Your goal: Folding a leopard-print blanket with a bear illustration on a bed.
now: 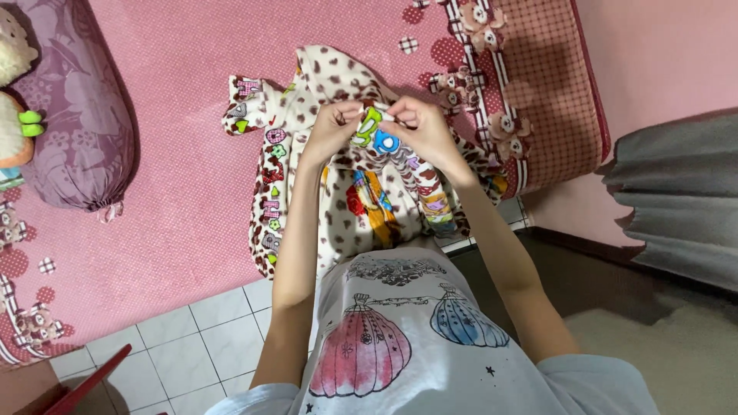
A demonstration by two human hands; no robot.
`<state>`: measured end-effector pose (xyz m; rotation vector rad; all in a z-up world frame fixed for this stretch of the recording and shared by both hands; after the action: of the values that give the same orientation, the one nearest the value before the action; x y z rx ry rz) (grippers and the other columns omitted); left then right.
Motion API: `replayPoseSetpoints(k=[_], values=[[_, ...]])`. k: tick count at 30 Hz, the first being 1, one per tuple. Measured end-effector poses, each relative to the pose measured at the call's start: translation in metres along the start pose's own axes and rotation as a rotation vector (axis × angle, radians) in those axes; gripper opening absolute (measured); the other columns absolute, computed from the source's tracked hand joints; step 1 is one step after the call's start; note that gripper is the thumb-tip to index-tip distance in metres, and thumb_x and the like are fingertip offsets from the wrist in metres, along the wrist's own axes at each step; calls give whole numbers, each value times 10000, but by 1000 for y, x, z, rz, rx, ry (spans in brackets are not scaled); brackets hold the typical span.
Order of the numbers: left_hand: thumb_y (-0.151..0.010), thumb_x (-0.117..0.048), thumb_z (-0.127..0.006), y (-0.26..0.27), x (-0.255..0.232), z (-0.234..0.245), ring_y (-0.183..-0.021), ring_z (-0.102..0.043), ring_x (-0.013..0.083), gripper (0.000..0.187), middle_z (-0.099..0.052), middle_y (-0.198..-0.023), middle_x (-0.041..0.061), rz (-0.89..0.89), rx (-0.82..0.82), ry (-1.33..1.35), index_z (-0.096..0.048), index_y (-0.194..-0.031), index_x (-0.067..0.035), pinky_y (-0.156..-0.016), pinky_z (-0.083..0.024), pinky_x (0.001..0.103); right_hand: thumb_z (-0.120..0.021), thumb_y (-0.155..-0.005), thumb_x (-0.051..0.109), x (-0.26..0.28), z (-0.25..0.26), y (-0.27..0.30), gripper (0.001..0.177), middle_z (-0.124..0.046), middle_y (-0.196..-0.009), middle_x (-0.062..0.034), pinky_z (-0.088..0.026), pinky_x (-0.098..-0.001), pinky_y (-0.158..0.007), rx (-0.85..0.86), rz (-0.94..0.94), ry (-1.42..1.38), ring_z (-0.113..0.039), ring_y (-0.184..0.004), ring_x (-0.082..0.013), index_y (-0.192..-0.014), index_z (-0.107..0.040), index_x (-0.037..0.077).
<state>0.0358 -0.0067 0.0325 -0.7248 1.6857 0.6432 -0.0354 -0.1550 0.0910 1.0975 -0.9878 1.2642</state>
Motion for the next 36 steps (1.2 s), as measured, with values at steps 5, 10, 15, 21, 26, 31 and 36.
replayPoseSetpoints(k=[5,10,15,21,26,31,36], values=[[-1043,-32,-626,-4,18,7,-879,-681,55,196,-776,-1031,57,18,-22,-22,-721,-1196,45,-762,-550,204,-771,-947,93,8,2,-4,175,-762,-1002,-80,-595,-268,-831,-29,54,-53,-724,-921,-108,-1079,-675,31],[-1037,-54,-635,0,12,6,-905,-686,62,206,-776,-1037,54,21,-82,-80,-723,-1196,42,-802,-555,217,-774,-944,97,4,5,-10,197,-756,-978,-58,-604,-255,-810,-28,17,-53,-727,-895,-96,-1095,-659,44],[-1059,-128,-622,8,-2,-3,-932,-644,70,242,-751,-1056,45,53,-109,-173,-718,-1231,12,-823,-530,235,-775,-944,83,8,10,-10,178,-720,-997,-69,-604,-267,-791,-36,43,-19,-704,-891,-106,-1078,-674,26],[-1102,-182,-610,17,-30,-14,-1129,-674,175,276,-723,-1253,118,-77,-137,-483,-714,-1276,6,-1015,-487,364,-764,-947,74,-1,12,-9,155,-719,-1037,-70,-616,-252,-844,-5,21,-26,-707,-940,-109,-1069,-683,25],[-1018,-226,-668,23,-61,-34,-1030,-721,208,300,-775,-1127,133,44,-142,-452,-717,-1215,-5,-991,-537,369,-757,-948,95,-3,11,-4,168,-721,-1030,-63,-593,-268,-841,0,-26,-107,-705,-939,-121,-1075,-667,32],[-982,-192,-688,32,-67,-36,-1050,-743,231,329,-768,-1165,155,10,-197,-480,-693,-1238,15,-989,-550,356,-776,-948,107,6,10,1,195,-719,-1061,-79,-516,-367,-1004,-2,47,90,-663,-1043,-169,-1090,-673,23],[-1000,-146,-694,40,-64,-36,-1174,-703,311,322,-719,-1255,237,-131,-221,-543,-688,-1249,58,-1055,-503,399,-760,-953,137,44,8,10,352,-679,-1229,-79,-466,-359,-1091,-30,232,88,-627,-1185,-179,-1263,-637,24]])
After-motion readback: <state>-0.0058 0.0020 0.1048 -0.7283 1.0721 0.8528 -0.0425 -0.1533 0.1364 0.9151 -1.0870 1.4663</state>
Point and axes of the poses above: each hand's wrist, its own y-axis away from the middle knuckle, its own z-axis out of the back of the hand, x = y × z, the point moved 9 cm from there along -y, towards the middle knuckle
